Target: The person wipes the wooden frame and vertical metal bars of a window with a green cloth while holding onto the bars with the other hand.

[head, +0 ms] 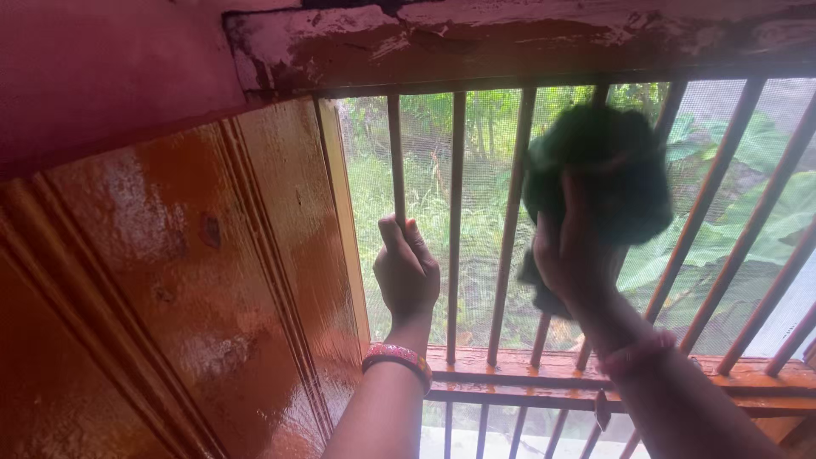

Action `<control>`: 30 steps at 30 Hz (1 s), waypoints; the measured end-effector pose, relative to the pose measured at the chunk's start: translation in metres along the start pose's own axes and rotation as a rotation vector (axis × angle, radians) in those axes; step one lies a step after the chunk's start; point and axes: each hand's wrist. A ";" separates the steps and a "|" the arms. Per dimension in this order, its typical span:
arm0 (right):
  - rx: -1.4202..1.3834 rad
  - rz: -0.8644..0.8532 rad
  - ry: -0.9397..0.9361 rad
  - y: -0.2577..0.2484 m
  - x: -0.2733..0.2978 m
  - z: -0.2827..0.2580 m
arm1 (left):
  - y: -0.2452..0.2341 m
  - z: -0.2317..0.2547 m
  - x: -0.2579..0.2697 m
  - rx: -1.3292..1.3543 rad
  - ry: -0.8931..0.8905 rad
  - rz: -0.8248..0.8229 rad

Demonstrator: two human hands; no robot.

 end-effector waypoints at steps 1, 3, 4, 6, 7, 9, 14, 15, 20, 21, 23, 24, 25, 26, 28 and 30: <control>0.001 0.001 -0.062 0.000 -0.002 -0.011 | 0.000 -0.001 -0.001 0.003 0.000 0.000; -0.001 0.004 -0.186 0.002 -0.004 -0.035 | 0.001 -0.001 -0.001 0.016 0.012 0.009; -0.004 0.007 -0.248 0.004 -0.004 -0.046 | 0.000 -0.002 -0.002 0.021 0.020 0.014; -0.003 0.012 -0.364 0.008 0.004 -0.059 | -0.001 -0.002 -0.001 0.019 0.044 0.026; 0.096 0.000 -0.373 0.008 0.015 -0.063 | -0.001 -0.002 -0.001 0.019 0.056 0.035; 0.299 -0.082 -0.420 0.005 0.055 -0.065 | -0.002 -0.003 -0.001 0.033 0.028 0.007; -0.803 -0.423 0.547 0.000 0.137 -0.059 | -0.001 -0.004 0.000 0.041 0.029 0.014; -0.806 -0.421 0.478 0.000 0.137 -0.055 | -0.002 -0.004 0.000 0.035 0.038 0.025; -0.086 -0.112 -0.227 -0.010 0.086 -0.041 | -0.004 -0.003 -0.001 0.053 0.040 0.020; -0.023 -0.063 -0.251 -0.004 0.063 -0.043 | -0.006 -0.004 0.000 0.057 0.011 -0.011; 0.032 -0.002 -0.235 0.008 0.018 -0.053 | -0.006 -0.005 0.000 0.054 -0.031 -0.052; 0.025 0.009 -0.195 0.013 0.000 -0.062 | -0.004 -0.006 -0.002 0.046 -0.044 -0.063; 0.006 -0.021 -0.210 0.017 -0.011 -0.074 | -0.004 -0.007 -0.002 0.036 -0.060 -0.074; -0.014 -0.050 -0.224 0.020 -0.018 -0.085 | -0.004 -0.009 0.000 0.057 -0.013 -0.058; -0.029 -0.043 -0.222 0.020 -0.019 -0.104 | -0.005 -0.013 0.000 0.099 0.094 -0.025; -0.020 0.015 -0.194 0.017 0.003 -0.119 | -0.001 -0.015 -0.001 0.112 0.033 -0.061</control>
Point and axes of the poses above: each hand's wrist, its own x-axis away from the middle knuckle, its own y-axis out of the palm, z = x × y, and after that the axes turned 2 degrees about -z, right-handed
